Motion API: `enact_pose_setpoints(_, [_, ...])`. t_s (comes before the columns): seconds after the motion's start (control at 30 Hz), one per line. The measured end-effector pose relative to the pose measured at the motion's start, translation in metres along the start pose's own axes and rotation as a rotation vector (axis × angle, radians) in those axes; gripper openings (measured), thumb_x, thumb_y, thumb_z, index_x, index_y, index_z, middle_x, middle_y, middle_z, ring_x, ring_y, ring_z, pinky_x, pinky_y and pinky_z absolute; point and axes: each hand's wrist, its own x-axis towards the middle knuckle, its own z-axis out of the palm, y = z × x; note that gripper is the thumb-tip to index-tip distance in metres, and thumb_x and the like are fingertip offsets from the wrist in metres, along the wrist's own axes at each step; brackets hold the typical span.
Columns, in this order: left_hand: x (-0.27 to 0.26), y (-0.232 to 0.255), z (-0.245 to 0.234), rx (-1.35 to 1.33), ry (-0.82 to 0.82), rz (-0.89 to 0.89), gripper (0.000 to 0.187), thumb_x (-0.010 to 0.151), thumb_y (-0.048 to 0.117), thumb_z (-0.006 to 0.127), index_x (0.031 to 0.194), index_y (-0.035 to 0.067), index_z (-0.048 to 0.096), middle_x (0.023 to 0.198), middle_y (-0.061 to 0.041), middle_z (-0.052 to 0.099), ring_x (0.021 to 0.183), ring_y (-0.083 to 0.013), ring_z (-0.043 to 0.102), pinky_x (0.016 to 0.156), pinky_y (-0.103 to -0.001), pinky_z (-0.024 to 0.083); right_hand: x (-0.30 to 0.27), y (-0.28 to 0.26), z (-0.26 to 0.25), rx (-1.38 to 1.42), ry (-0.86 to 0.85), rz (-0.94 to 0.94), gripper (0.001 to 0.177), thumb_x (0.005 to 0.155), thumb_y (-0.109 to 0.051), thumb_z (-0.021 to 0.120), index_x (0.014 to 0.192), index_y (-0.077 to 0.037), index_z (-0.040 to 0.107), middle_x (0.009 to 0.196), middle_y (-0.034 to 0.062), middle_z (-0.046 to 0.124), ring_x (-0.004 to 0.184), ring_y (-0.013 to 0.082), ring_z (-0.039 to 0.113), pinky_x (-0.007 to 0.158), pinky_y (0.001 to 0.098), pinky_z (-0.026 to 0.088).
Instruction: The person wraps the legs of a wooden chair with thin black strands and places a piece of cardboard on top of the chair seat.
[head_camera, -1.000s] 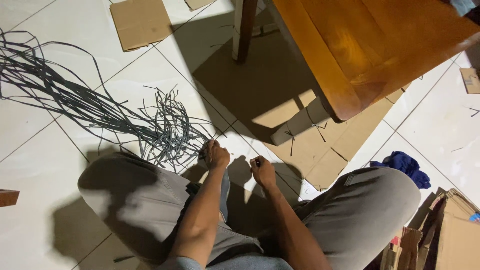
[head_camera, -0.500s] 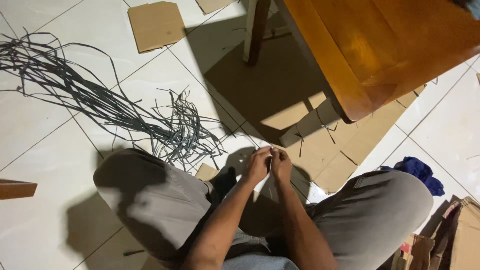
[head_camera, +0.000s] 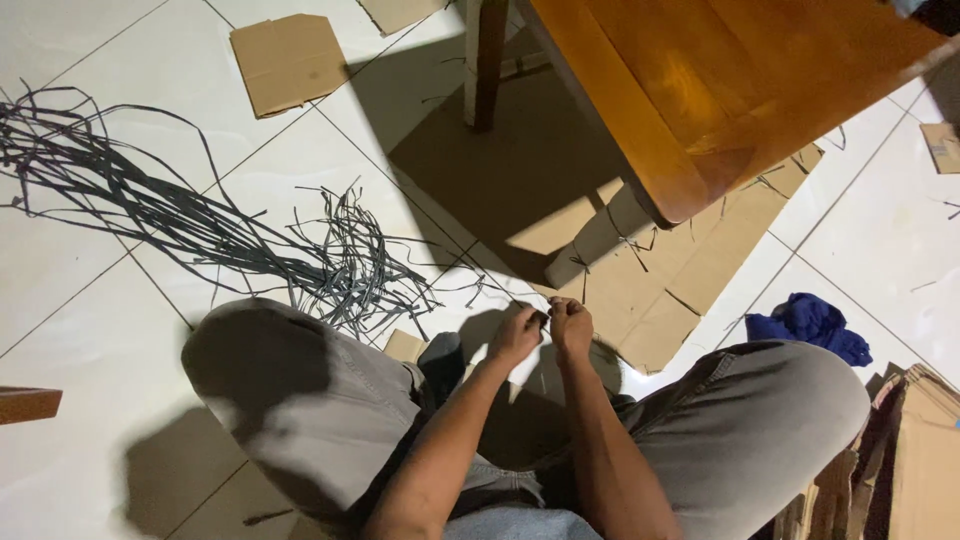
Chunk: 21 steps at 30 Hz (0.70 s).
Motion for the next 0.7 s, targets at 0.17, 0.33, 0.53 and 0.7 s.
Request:
enact_pose_setpoints(0.17, [0.023,0.019,-0.008,-0.883,0.208,-0.311,0.032,0.097,0.045,0.062,0.107,0.016,0.07,0.097,-0.003,0.076,0.079,-0.012,0.065,0.068,-0.024,0.054,0.033,0.051,0.004,-0.423,-0.217,-0.071,0.033,0.093,-0.041,0.062,0.107,-0.017,0.08,0.102,0.0153,0.078,0.108,0.0403,0.071,0.091,0.0506,0.056])
enact_pose_setpoints(0.33, [0.032,0.019,-0.037,-0.833,0.388,-0.334,0.029,0.097,0.04,0.06,0.099,0.016,0.077,0.092,-0.003,0.077,0.076,-0.0112,0.065,0.059,-0.021,0.055,0.035,0.046,-0.033,-0.604,-0.173,-0.038,0.039,0.095,-0.036,0.055,0.107,-0.007,0.078,0.095,0.0214,0.077,0.102,0.0432,0.073,0.087,0.0547,0.058])
enact_pose_setpoints(0.53, [0.051,0.01,-0.037,-1.122,0.576,-0.312,0.02,0.091,0.019,0.066,0.103,0.008,0.077,0.083,-0.007,0.073,0.059,-0.0078,0.059,0.046,-0.017,0.048,0.033,0.044,-0.067,-0.527,0.026,0.101,0.044,0.1,-0.035,0.047,0.116,-0.002,0.072,0.108,0.0261,0.074,0.11,0.0455,0.07,0.093,0.0556,0.055])
enact_pose_setpoints(0.7, [0.064,-0.01,-0.023,-1.162,0.621,-0.366,0.021,0.087,0.023,0.071,0.105,0.014,0.078,0.086,-0.003,0.076,0.064,-0.0065,0.066,0.062,-0.021,0.061,0.009,0.03,-0.072,-0.478,0.127,0.117,0.042,0.101,-0.034,0.045,0.12,-0.004,0.068,0.115,0.0266,0.071,0.115,0.0472,0.066,0.097,0.0575,0.053])
